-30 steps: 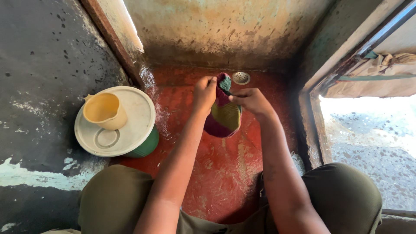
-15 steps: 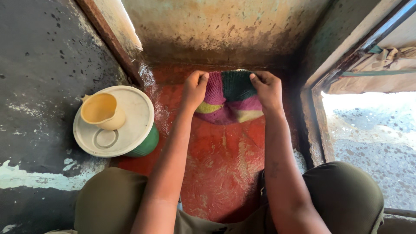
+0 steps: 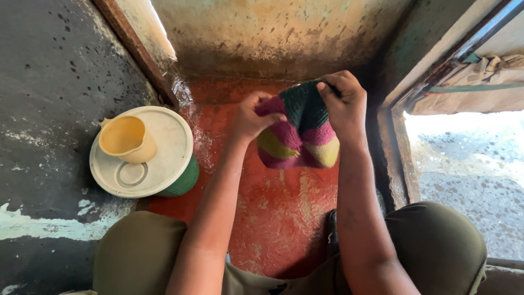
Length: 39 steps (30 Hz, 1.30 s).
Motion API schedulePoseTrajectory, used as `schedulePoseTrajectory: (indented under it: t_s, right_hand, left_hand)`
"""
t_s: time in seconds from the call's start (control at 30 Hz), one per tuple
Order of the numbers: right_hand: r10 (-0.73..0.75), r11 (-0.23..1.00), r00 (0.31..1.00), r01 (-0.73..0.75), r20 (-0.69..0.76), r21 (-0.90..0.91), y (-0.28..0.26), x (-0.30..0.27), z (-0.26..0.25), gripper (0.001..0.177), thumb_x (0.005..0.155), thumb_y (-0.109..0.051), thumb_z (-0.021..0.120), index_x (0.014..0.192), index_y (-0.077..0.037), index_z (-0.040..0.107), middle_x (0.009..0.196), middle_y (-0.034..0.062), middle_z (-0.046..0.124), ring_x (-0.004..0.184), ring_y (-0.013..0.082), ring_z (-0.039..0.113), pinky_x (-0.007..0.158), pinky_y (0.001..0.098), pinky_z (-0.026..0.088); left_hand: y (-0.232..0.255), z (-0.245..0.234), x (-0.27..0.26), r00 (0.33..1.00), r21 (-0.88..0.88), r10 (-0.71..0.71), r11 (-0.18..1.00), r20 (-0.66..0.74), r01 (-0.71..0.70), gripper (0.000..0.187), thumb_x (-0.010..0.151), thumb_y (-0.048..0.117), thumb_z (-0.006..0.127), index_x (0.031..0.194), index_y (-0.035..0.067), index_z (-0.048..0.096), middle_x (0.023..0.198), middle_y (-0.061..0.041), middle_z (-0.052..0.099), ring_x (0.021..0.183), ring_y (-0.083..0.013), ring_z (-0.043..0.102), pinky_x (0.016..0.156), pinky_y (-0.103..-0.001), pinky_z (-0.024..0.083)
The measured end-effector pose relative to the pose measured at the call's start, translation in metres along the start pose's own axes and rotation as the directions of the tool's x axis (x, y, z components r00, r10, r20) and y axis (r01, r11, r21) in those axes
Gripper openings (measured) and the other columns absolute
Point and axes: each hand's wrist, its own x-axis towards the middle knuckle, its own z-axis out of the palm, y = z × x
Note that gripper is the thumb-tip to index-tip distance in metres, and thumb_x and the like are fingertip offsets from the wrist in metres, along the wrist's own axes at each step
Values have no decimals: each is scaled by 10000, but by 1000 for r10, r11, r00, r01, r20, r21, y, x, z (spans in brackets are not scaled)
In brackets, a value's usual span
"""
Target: The person washes a circular colorful knitted item by pouring water from a yellow plastic cup onto it, squeezing the item by hand, and dipping the cup into a white bucket of water.
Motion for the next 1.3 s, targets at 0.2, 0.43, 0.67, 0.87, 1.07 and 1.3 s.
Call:
schedulePoseTrajectory:
  t_s: [0.2,0.43,0.67,0.87,1.07,1.3]
  right_hand:
    - [-4,1000,1000,4,-14,29,-5,-3,0,91,962,6,742,1043,46,724,947,33,643,884,107,598,794,236,477]
    - [-5,996,998,11,-68,83,-21,2,-16,81,1000,-8,739,1048,52,714,943,11,623,866,87,555,780,238,455]
    - [281,957,939,-289,-198,-10,-38,3,-37,104,1005,-108,713,1067,-36,756,872,-22,690,774,61,592,718,216,491]
    - [251,961,951,-223,-179,165,-12,2,-72,136,1051,-75,678,1107,41,721,932,24,712,827,64,615,766,197,486]
    - [288,907,947,-223,-141,356,15,-1,-81,152,1047,-63,680,1116,69,707,963,25,718,844,64,618,777,195,479]
    - [278,922,950,-224,-139,316,16,-2,-79,167,1042,-80,696,1109,72,715,963,40,734,863,74,642,828,204,505]
  left_hand:
    - [-42,-10,-29,900,356,-379,889,215,290,420,800,394,816,1114,122,755,1122,-83,782,1032,-179,717,921,-345,559]
    - [-97,-18,-58,885,113,-449,892,123,437,419,865,509,736,879,91,725,912,-68,749,869,-189,708,815,-332,594]
    - [-24,-64,-21,962,210,-218,945,-163,250,340,901,454,756,899,114,740,855,-38,728,802,-160,663,738,-306,548]
    - [39,-92,-6,990,278,103,958,-97,-73,217,926,252,803,1003,54,761,950,-3,751,861,-104,686,789,-260,541]
    - [93,-103,-8,988,274,134,956,-83,-106,137,924,116,807,952,3,737,843,19,675,776,-69,592,711,-237,455]
    - [98,-105,-9,993,109,93,990,-75,-84,106,923,65,789,946,-21,732,843,39,646,785,-46,566,725,-223,440]
